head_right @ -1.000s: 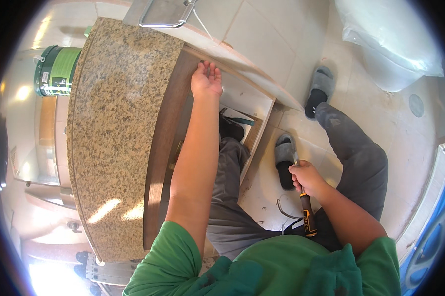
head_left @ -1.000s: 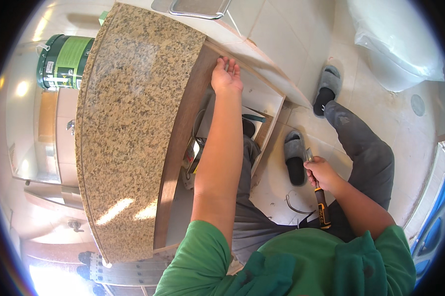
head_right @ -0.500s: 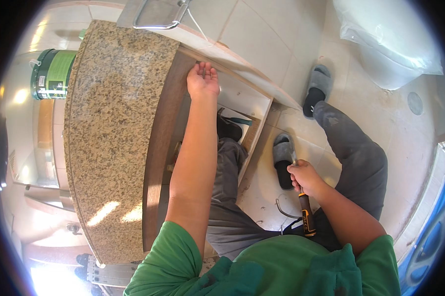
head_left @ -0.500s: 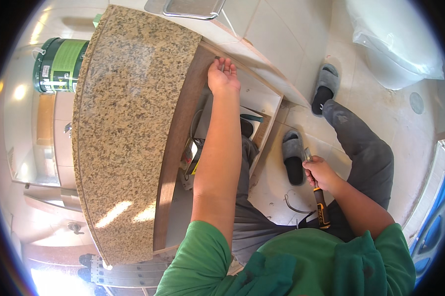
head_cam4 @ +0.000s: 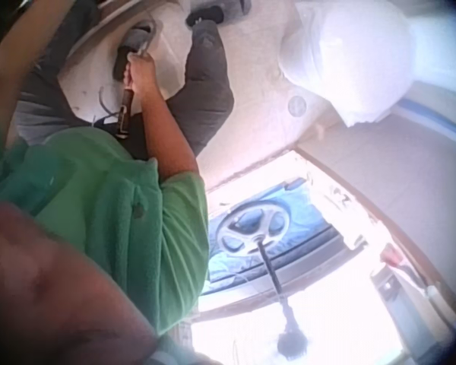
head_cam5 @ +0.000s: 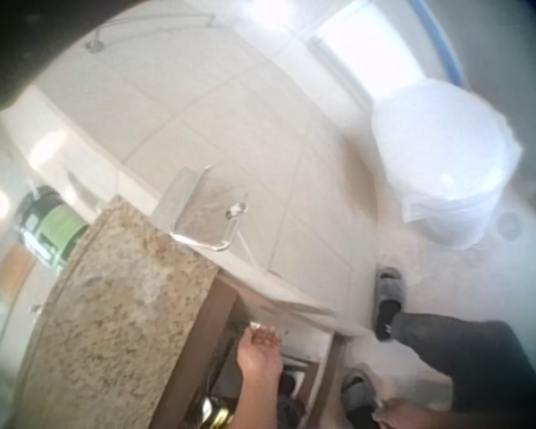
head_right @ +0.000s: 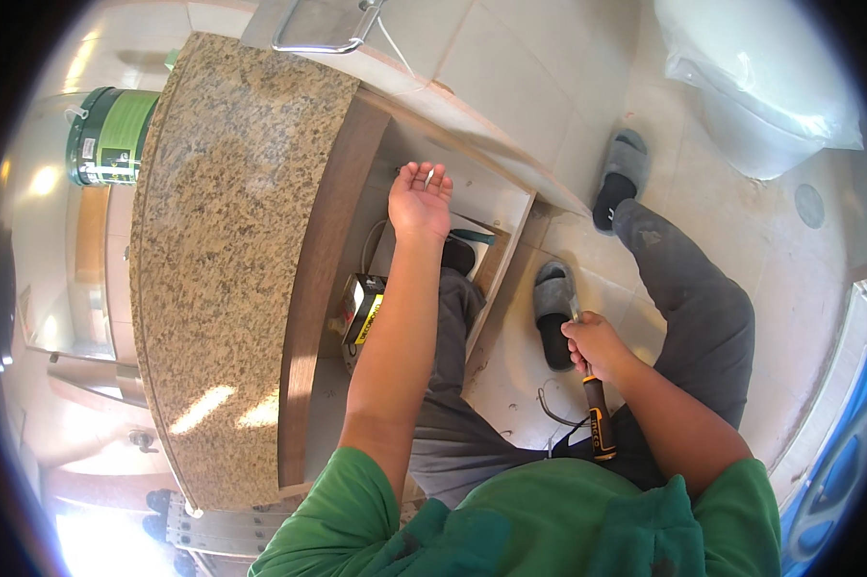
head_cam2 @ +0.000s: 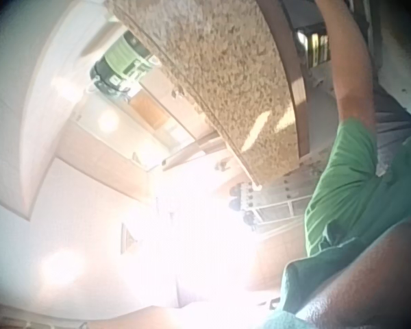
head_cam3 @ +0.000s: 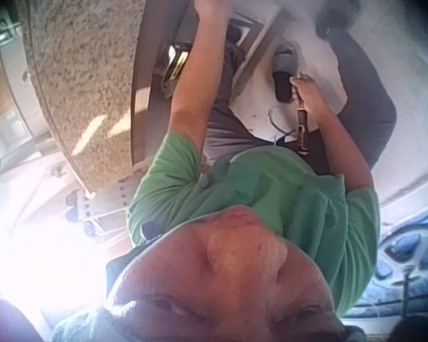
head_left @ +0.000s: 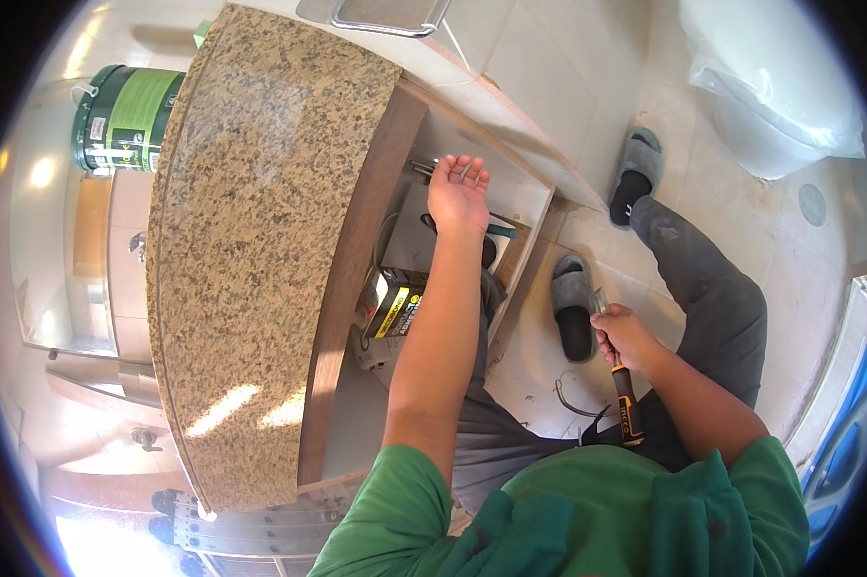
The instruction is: The person is installing a cabinet under a granite countertop. They use a screwdriver to secure the cabinet to the wall and floor, and a utility knife to trim excess material.
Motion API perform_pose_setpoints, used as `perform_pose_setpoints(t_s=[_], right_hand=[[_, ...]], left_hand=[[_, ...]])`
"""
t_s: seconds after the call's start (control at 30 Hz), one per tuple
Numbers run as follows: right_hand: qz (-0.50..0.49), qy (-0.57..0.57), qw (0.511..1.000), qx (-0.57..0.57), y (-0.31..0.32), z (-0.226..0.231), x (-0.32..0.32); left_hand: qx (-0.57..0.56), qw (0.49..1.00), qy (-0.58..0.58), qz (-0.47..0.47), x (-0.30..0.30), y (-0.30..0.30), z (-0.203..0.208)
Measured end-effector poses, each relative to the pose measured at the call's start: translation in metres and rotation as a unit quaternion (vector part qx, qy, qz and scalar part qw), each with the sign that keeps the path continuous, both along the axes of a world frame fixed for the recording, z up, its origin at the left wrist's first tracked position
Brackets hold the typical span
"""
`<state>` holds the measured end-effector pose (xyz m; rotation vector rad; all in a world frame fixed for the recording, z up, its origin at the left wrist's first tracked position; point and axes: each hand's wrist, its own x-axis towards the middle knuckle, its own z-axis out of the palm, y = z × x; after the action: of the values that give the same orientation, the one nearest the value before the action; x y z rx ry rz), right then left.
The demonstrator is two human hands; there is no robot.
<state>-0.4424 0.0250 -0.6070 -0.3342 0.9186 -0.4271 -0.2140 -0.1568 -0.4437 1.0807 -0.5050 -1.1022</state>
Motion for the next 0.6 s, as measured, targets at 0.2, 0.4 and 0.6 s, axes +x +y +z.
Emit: perform_pose_setpoints(t_s=[0.2,0.4,0.6], right_hand=[[-0.003,-0.002,1.000,-0.001,-0.001,0.002,0.001],[-0.002,-0.004,1.000,-0.010,0.000,-0.001,0.001],[-0.002,-0.005,1.000,-0.018,0.000,-0.004,0.000]], left_hand=[[-0.006,0.999,-0.012,0.030,0.003,-0.022,0.017],[-0.004,0.998,-0.011,0.056,-0.002,-0.051,0.034],[-0.006,0.998,-0.010,0.064,-0.006,-0.059,0.036]])
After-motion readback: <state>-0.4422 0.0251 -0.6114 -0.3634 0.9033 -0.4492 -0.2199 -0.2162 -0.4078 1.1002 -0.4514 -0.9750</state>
